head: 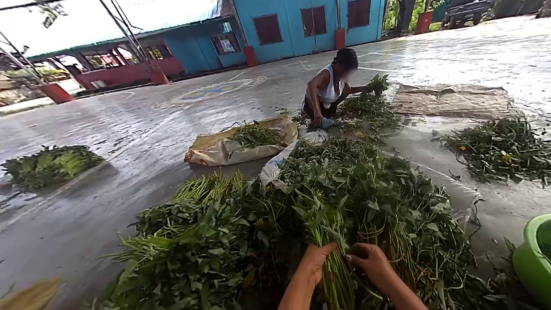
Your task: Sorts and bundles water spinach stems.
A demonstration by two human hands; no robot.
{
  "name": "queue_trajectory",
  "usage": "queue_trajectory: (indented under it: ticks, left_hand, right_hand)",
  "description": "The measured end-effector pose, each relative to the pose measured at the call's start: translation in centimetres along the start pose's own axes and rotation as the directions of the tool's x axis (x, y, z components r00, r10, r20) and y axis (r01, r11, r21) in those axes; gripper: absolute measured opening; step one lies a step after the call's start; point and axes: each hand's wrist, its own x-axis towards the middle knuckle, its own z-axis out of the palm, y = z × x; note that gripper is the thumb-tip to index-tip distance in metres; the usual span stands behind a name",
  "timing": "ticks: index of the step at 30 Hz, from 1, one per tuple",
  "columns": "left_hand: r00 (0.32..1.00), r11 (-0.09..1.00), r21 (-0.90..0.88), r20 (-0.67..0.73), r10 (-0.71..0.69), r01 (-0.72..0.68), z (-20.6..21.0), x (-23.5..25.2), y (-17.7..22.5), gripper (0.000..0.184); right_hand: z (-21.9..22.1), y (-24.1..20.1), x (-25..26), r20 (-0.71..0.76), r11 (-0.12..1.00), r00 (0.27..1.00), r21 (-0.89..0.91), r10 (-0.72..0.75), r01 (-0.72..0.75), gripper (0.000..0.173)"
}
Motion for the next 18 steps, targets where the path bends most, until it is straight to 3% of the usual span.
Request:
queue_trajectory:
  ticks: [4,7,9,11,13,16,18]
  left_hand:
    - [0.996,0.996,0.021,0.044,-0.083,0.082,0.6,-0.4,-0.9,0.052]
    - [0.999,0.998,-0.049,-0.031,-0.028,0.026,1.0,-0.6,-0.6,0.050]
    - [0.990,0.992,-0.116,-0.136,0.037,-0.053,0.3,-0.5,0.4,0.046]
    - [0.976,0.987,-0.110,-0.196,0.093,-0.116,-1.0,-0.2,1.4,0.047]
    - [0.977,0.989,-0.059,-0.174,0.125,-0.137,-1.7,-0.2,1.6,0.048]
    - [0.979,0.985,0.053,-0.110,0.172,-0.167,-0.5,-0.7,0.6,0.054]
    - [0.967,0.970,0.110,-0.115,0.229,-0.217,0.7,-0.9,-0.3,0.052]
  right_hand:
    - [0.0,1.0,-0.8,-0.029,0.998,0.999,0.058,0.040,-0.039,0.011]
    - [-0.3,2.0,-1.7,-0.060,0.996,0.996,0.074,0.062,-0.058,0.011]
    - [-1.8,2.7,-2.7,-0.050,0.948,0.983,-0.260,0.175,-0.182,0.021]
    - [-3.4,2.9,-3.3,-0.075,0.747,0.933,-0.578,0.351,-0.327,0.030]
    - [-4.1,1.9,-3.5,-0.125,0.639,0.915,-0.679,0.384,-0.361,0.035]
    - [-2.0,-2.5,-2.6,-0.153,0.790,0.983,-0.588,0.102,-0.174,0.046]
    - [0.8,-4.3,-0.9,-0.189,0.929,0.982,-0.362,0.002,-0.072,0.049]
